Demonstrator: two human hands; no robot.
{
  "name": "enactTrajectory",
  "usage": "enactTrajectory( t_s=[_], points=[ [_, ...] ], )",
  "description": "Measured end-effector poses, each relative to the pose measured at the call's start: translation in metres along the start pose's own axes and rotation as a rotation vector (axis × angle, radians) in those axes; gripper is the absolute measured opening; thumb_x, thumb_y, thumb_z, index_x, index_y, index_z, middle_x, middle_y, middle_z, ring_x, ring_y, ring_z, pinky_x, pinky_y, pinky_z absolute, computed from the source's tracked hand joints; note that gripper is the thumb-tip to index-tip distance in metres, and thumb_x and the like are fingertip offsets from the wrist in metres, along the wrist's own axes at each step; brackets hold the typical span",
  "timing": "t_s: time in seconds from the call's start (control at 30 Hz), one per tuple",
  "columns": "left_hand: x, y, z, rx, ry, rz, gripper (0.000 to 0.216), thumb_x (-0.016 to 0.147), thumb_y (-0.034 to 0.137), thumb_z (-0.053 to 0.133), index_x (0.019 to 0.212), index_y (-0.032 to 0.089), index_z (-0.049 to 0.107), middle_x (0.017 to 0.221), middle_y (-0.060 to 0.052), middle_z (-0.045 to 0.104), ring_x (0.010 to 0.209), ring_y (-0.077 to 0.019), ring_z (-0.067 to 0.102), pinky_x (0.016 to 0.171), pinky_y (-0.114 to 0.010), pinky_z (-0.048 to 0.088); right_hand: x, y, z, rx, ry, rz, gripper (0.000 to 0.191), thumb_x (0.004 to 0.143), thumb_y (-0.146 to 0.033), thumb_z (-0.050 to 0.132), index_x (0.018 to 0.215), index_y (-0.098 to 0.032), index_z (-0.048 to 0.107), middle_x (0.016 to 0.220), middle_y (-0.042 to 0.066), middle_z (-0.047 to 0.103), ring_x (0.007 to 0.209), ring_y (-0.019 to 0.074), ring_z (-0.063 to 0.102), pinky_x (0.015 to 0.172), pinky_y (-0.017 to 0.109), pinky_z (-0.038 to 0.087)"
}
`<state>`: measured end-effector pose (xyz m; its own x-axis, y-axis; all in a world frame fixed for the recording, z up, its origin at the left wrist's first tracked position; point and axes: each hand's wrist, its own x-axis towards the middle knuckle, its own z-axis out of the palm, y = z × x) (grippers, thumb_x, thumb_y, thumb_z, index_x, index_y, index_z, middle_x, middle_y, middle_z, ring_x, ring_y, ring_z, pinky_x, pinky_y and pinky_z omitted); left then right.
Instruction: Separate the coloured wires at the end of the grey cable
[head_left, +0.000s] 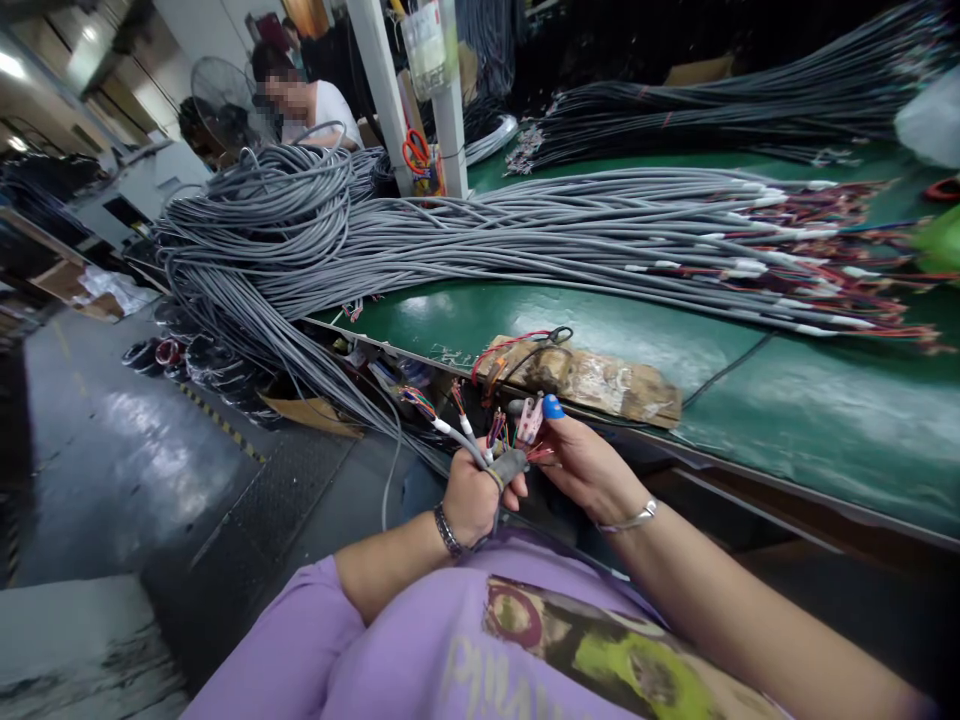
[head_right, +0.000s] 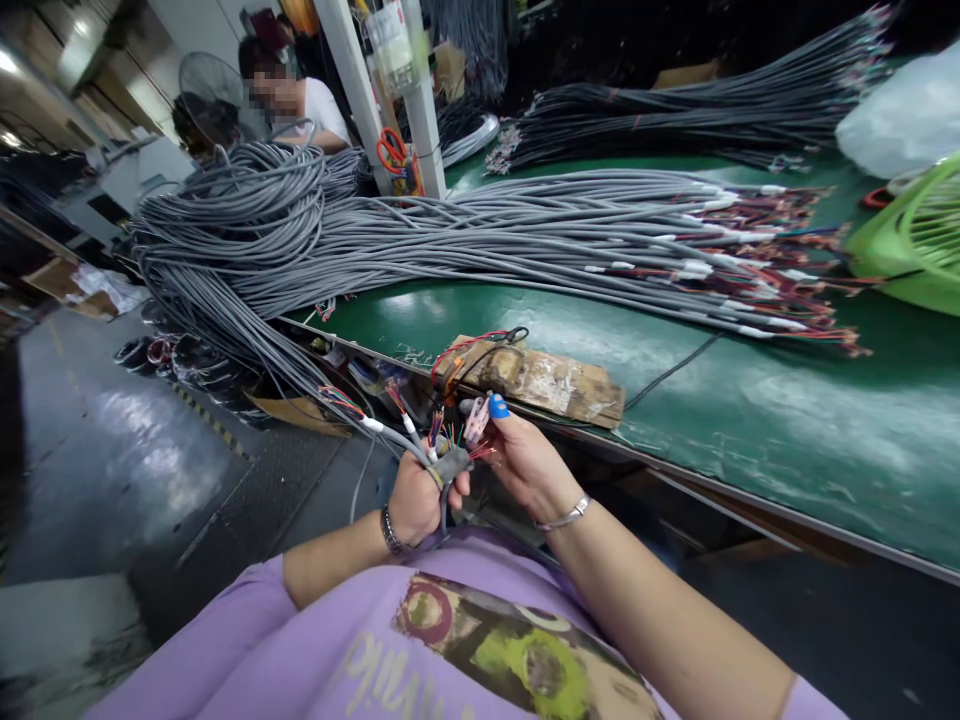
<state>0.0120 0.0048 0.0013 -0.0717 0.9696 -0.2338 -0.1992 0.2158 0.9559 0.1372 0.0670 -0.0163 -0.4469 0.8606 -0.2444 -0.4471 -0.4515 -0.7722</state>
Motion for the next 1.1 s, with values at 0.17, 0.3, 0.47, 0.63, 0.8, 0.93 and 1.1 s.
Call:
enactTrajectory(
  t_s=[0.17, 0.3, 0.47, 0.63, 0.8, 0.93, 1.1],
  points=[
    [-0.002, -0.001, -0.002, -0.021, 0.007, 0.007, 0.045, 0.069, 0.054, 0.070, 0.056, 0.015, 0.054, 0.047, 0.001, 0.055, 0.032, -0.0054, 0.043, 0.034, -0.019, 0.028, -0.001, 0.000, 0.004, 0.086, 0.098, -0.015, 0.047, 0.068, -0.063, 0.073, 0.080, -0.018, 0.070, 0.075, 0.006, 0.071, 0.071, 0.0203, 0.062, 0.064, 0.032, 0.047],
    [-0.002, 0.000, -0.003, -0.053, 0.008, 0.030, 0.043, 0.070, 0.053, 0.070, 0.057, 0.015, 0.054, 0.047, 0.001, 0.055, 0.032, -0.0052, 0.043, 0.034, -0.018, 0.028, -0.002, -0.001, 0.007, 0.107, 0.108, -0.026, 0.047, 0.066, -0.062, 0.075, 0.081, -0.018, 0.071, 0.074, 0.005, 0.070, 0.068, 0.0190, 0.060, 0.064, 0.031, 0.047],
    [0.000, -0.004, -0.003, -0.025, 0.004, 0.006, 0.042, 0.071, 0.051, 0.070, 0.058, 0.015, 0.054, 0.046, 0.002, 0.056, 0.032, -0.0053, 0.044, 0.034, -0.018, 0.028, -0.001, -0.001, 0.007, 0.103, 0.093, -0.027, 0.045, 0.068, -0.062, 0.073, 0.077, -0.018, 0.070, 0.070, 0.004, 0.069, 0.063, 0.0169, 0.057, 0.061, 0.030, 0.045],
    [-0.002, -0.006, -0.004, -0.037, 0.008, 0.019, 0.042, 0.071, 0.051, 0.071, 0.058, 0.015, 0.054, 0.046, 0.002, 0.055, 0.032, -0.0054, 0.043, 0.033, -0.018, 0.028, -0.005, -0.003, 0.008, 0.163, 0.119, 0.029, 0.041, 0.074, -0.060, 0.070, 0.080, -0.020, 0.069, 0.074, 0.004, 0.069, 0.062, 0.0162, 0.058, 0.056, 0.027, 0.047],
    [-0.007, -0.008, -0.010, -0.066, 0.001, 0.049, 0.039, 0.074, 0.050, 0.070, 0.067, 0.014, 0.058, 0.049, 0.003, 0.057, 0.032, -0.0053, 0.044, 0.032, -0.017, 0.029, -0.010, -0.011, 0.009, 0.231, 0.037, 0.128, 0.038, 0.079, -0.058, 0.065, 0.079, -0.020, 0.070, 0.070, 0.002, 0.068, 0.060, 0.0141, 0.058, 0.058, 0.026, 0.052],
    [-0.008, -0.009, -0.013, -0.094, 0.030, 0.102, 0.037, 0.076, 0.047, 0.070, 0.067, 0.014, 0.058, 0.050, 0.003, 0.058, 0.032, -0.0049, 0.045, 0.032, -0.016, 0.030, -0.008, -0.010, 0.007, 0.198, 0.040, 0.076, 0.027, 0.078, -0.046, 0.072, 0.081, -0.019, 0.071, 0.074, 0.002, 0.069, 0.065, 0.0144, 0.062, 0.062, 0.026, 0.053],
    [-0.005, -0.007, -0.011, -0.128, 0.052, 0.136, 0.036, 0.076, 0.045, 0.070, 0.066, 0.014, 0.057, 0.050, 0.003, 0.057, 0.033, -0.0044, 0.045, 0.033, -0.016, 0.030, -0.008, -0.008, 0.006, 0.207, 0.058, 0.084, 0.029, 0.081, -0.048, 0.068, 0.081, -0.020, 0.073, 0.074, 0.002, 0.070, 0.066, 0.0145, 0.063, 0.065, 0.026, 0.052]
  ],
)
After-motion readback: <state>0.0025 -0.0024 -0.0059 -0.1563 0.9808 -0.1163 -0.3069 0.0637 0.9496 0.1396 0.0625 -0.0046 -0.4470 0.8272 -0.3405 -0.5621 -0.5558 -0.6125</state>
